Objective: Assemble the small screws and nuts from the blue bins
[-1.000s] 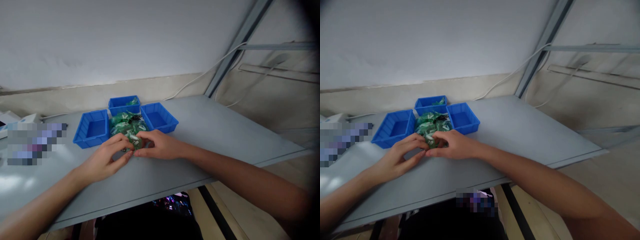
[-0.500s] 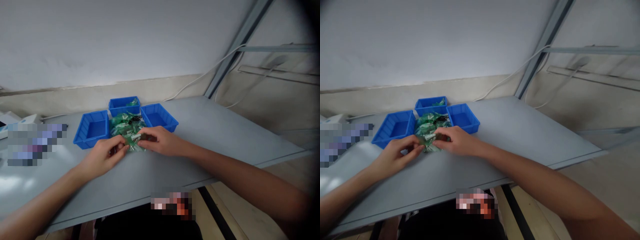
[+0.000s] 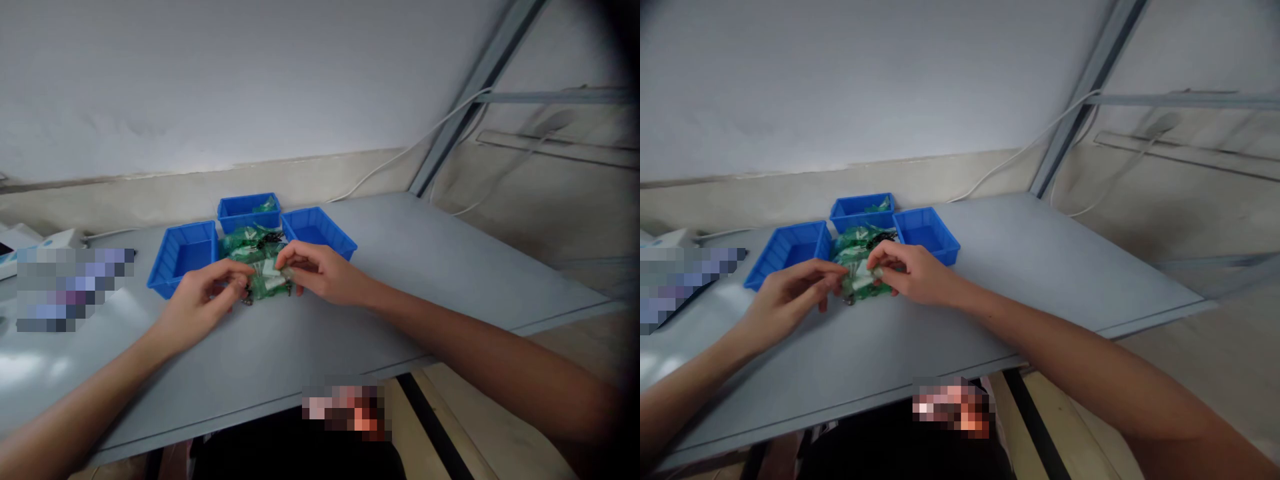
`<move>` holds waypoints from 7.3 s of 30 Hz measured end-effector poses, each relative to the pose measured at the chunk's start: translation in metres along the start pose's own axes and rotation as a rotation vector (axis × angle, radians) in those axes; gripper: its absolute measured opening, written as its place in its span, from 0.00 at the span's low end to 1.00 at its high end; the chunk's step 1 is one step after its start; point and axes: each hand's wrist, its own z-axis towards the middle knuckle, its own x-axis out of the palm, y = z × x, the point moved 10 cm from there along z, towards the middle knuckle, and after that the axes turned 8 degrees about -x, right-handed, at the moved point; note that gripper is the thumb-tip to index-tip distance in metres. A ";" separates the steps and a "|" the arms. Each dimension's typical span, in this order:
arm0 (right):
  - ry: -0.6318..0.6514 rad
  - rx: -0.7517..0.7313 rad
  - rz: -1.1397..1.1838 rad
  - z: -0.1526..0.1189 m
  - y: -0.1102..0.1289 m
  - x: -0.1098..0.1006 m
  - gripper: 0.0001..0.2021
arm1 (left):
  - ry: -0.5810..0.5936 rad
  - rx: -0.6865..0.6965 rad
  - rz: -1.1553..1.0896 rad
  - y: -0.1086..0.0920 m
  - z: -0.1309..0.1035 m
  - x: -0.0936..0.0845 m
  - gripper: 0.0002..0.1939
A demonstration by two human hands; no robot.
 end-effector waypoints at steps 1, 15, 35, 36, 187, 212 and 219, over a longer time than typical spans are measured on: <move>0.007 0.001 -0.009 0.000 0.000 0.000 0.05 | -0.011 -0.003 0.001 0.000 0.000 -0.001 0.11; 0.032 0.015 -0.081 0.000 0.000 0.002 0.04 | -0.049 0.042 0.018 -0.003 0.001 -0.001 0.05; 0.210 -0.062 -0.236 -0.002 0.011 0.023 0.11 | 0.061 0.315 0.148 -0.034 -0.012 0.016 0.05; 0.191 -0.063 -0.258 -0.002 0.011 0.020 0.10 | 0.045 0.310 0.148 -0.033 -0.012 0.014 0.05; 0.091 0.082 -0.138 0.001 -0.007 0.008 0.12 | -0.071 0.244 0.343 -0.015 -0.003 0.002 0.11; -0.005 0.034 -0.032 0.000 0.003 0.005 0.10 | -0.028 -0.035 -0.248 0.006 0.002 0.005 0.07; 0.062 0.010 0.043 0.000 0.002 0.008 0.11 | -0.046 -0.016 -0.031 0.002 0.001 -0.001 0.11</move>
